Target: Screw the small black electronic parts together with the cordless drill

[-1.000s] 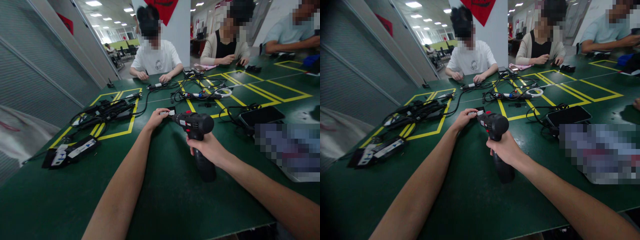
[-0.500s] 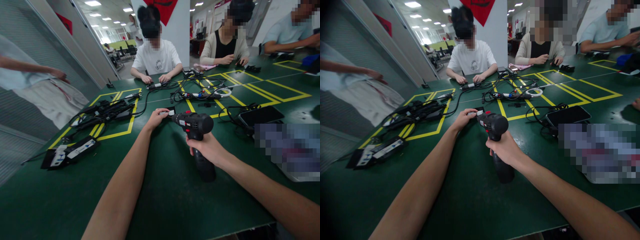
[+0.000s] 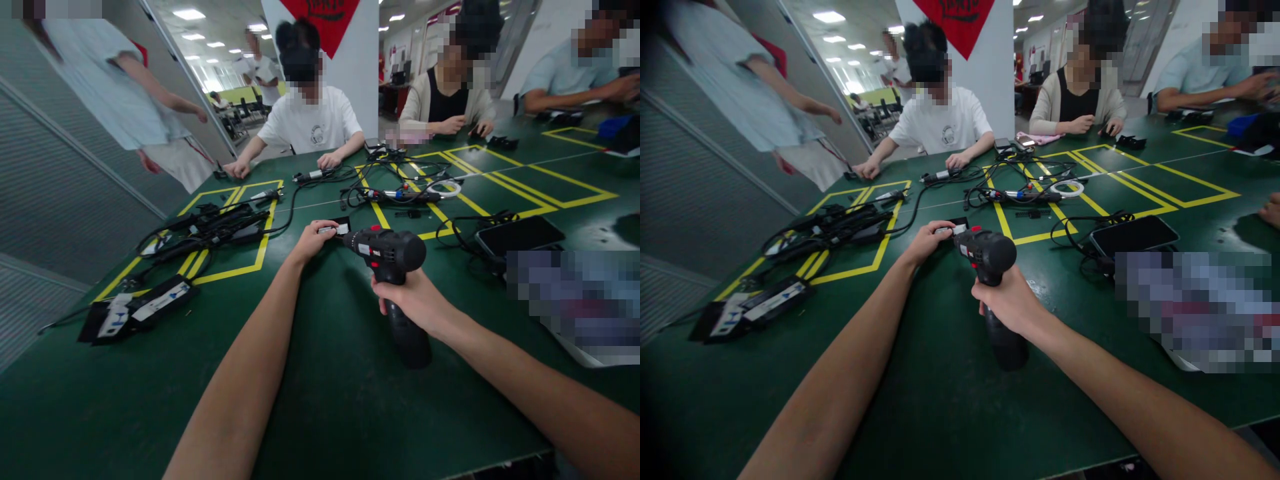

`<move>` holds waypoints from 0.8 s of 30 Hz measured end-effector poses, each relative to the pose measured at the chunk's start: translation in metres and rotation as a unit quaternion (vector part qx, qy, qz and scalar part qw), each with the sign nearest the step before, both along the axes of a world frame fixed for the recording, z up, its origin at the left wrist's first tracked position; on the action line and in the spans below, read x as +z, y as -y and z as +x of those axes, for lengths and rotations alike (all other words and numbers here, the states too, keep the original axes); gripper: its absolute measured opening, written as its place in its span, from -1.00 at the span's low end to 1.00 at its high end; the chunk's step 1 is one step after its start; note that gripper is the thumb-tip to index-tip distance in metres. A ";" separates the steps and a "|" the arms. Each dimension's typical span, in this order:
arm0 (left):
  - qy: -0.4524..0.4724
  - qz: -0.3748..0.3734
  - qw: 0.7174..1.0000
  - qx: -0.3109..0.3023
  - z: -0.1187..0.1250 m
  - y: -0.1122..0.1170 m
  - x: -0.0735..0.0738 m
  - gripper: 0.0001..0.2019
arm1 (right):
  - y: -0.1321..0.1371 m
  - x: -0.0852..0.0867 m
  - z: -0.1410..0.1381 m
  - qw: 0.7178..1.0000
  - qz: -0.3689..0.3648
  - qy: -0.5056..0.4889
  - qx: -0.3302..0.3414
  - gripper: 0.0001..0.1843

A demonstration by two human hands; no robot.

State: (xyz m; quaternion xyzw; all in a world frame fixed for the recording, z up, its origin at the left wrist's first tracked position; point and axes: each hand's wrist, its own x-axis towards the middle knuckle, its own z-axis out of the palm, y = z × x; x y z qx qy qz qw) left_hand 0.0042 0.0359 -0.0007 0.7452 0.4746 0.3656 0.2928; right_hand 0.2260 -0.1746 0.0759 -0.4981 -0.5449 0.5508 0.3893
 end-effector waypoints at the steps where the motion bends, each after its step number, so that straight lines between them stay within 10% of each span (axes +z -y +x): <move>1: 0.001 0.000 1.000 0.001 0.000 0.000 0.000 -0.67 | 0.000 0.000 0.000 1.000 -0.001 0.003 0.000 -0.93; 24: -0.007 -0.012 1.000 0.003 0.001 0.003 0.005 -0.67 | 0.000 0.000 0.000 1.000 -0.013 -0.011 -0.005 -0.93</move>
